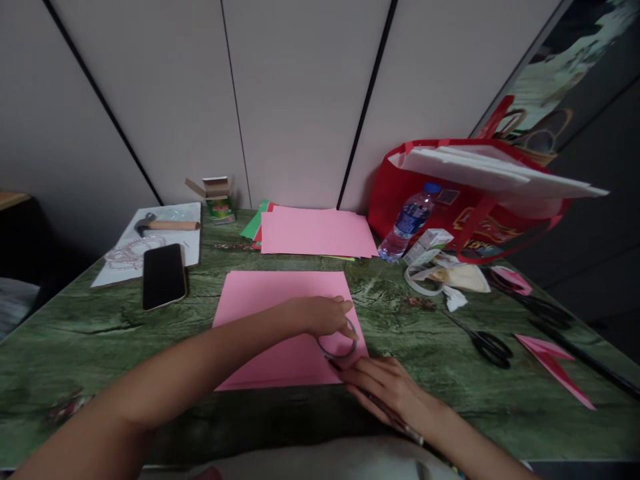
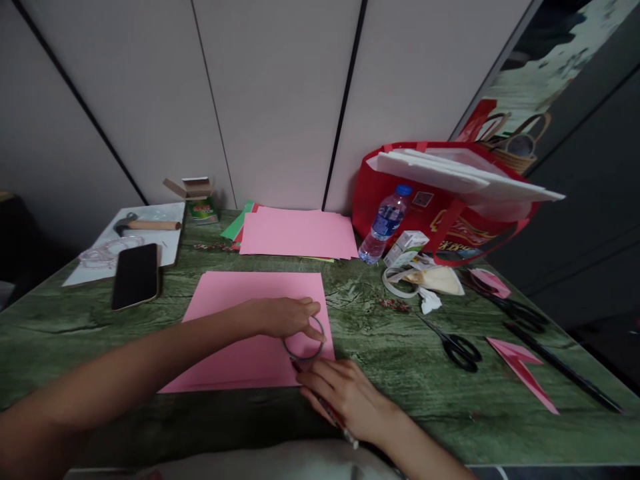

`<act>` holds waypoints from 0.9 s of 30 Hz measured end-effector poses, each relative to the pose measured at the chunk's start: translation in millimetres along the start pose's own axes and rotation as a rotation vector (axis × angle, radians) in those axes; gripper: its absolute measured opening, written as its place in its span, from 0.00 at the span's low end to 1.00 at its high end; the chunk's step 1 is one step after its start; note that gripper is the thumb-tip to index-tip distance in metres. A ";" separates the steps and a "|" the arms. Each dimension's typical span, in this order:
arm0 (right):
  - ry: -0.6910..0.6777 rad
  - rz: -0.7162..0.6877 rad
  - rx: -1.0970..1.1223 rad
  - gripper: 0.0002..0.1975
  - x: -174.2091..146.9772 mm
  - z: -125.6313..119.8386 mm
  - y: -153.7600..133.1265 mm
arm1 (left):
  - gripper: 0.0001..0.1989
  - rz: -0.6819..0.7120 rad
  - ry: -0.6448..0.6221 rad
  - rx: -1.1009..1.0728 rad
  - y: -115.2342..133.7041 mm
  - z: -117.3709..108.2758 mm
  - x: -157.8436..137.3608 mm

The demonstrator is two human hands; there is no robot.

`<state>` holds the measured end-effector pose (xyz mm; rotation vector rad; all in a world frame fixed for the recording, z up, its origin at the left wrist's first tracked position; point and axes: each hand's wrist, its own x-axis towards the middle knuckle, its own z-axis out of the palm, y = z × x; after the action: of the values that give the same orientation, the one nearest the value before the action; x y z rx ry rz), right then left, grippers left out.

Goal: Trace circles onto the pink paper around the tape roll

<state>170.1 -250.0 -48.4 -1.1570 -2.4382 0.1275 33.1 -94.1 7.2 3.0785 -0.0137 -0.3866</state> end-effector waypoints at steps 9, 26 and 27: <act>0.213 0.169 0.203 0.07 -19.6 -8.4 14.3 | 0.21 -0.003 -0.017 0.022 -2.1 4.6 2.1; 0.379 0.537 0.423 0.18 -16.5 -0.3 58.8 | 0.14 0.000 0.128 0.034 1.2 11.8 -1.5; 0.376 0.562 0.445 0.19 -15.0 0.0 62.0 | 0.15 0.006 0.128 0.041 1.5 11.9 -2.3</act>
<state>222.8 -221.3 -69.9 -1.4563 -1.6038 0.5366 27.9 -96.0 -3.6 3.1364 -0.0275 -0.1908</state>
